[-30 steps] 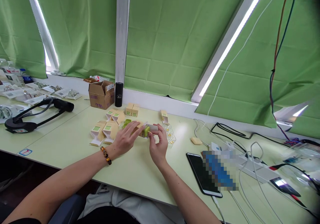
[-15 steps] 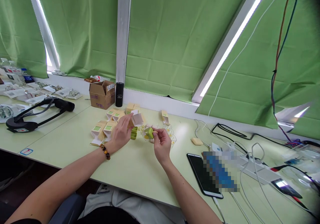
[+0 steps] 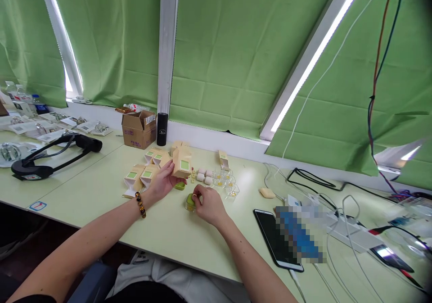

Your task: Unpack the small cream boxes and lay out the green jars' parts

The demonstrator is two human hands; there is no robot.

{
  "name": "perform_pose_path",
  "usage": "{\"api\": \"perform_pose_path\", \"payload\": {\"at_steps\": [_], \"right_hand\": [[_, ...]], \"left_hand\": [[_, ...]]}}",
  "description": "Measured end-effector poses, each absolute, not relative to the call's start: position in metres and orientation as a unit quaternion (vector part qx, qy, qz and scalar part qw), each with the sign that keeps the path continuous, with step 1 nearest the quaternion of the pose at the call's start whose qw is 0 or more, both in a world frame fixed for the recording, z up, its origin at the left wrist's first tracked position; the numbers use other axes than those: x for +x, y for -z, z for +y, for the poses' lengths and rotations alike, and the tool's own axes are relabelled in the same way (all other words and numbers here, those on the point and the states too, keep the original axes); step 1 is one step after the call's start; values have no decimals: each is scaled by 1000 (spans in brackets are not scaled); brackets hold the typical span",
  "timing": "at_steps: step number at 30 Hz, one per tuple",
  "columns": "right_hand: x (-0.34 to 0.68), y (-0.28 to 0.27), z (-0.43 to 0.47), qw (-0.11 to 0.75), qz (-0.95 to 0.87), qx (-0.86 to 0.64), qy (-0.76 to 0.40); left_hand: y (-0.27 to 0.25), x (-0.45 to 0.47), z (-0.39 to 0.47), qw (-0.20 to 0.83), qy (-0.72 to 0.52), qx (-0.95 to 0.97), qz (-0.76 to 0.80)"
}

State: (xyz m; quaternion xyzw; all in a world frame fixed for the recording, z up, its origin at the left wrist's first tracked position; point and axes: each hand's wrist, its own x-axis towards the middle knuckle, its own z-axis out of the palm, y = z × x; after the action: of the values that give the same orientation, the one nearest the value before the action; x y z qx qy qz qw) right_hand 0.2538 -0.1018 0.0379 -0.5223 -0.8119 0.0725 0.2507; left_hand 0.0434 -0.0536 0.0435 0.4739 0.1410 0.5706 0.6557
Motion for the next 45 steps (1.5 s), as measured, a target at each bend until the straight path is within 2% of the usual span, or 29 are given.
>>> {"api": "perform_pose_path", "payload": {"at_steps": [2,5,8,10,19,32,37,45], "right_hand": [[255,-38,-101,287,-809,-507,-72],[257,-37,-99,404,-779,-470,-97],[256,-38,-96,510,-718,-432,-197],[254,-41,-95,539,-679,-411,-280],[249,-52,-96,565,-566,-330,-501],[245,-45,-92,619,-508,-353,-484],[240,-35,-90,620,-508,-369,-470],[238,-27,-85,617,-522,-380,-450]], "left_hand": [[-46,45,-56,681,-550,465,135],[-47,49,-58,686,-519,485,157],[-40,53,-57,651,-506,526,206],[-33,54,-55,615,-512,548,244],[-37,57,-67,472,-488,675,289],[-30,59,-81,230,-518,777,274],[-29,61,-80,221,-511,778,291],[-37,62,-83,342,-503,746,272]]}}
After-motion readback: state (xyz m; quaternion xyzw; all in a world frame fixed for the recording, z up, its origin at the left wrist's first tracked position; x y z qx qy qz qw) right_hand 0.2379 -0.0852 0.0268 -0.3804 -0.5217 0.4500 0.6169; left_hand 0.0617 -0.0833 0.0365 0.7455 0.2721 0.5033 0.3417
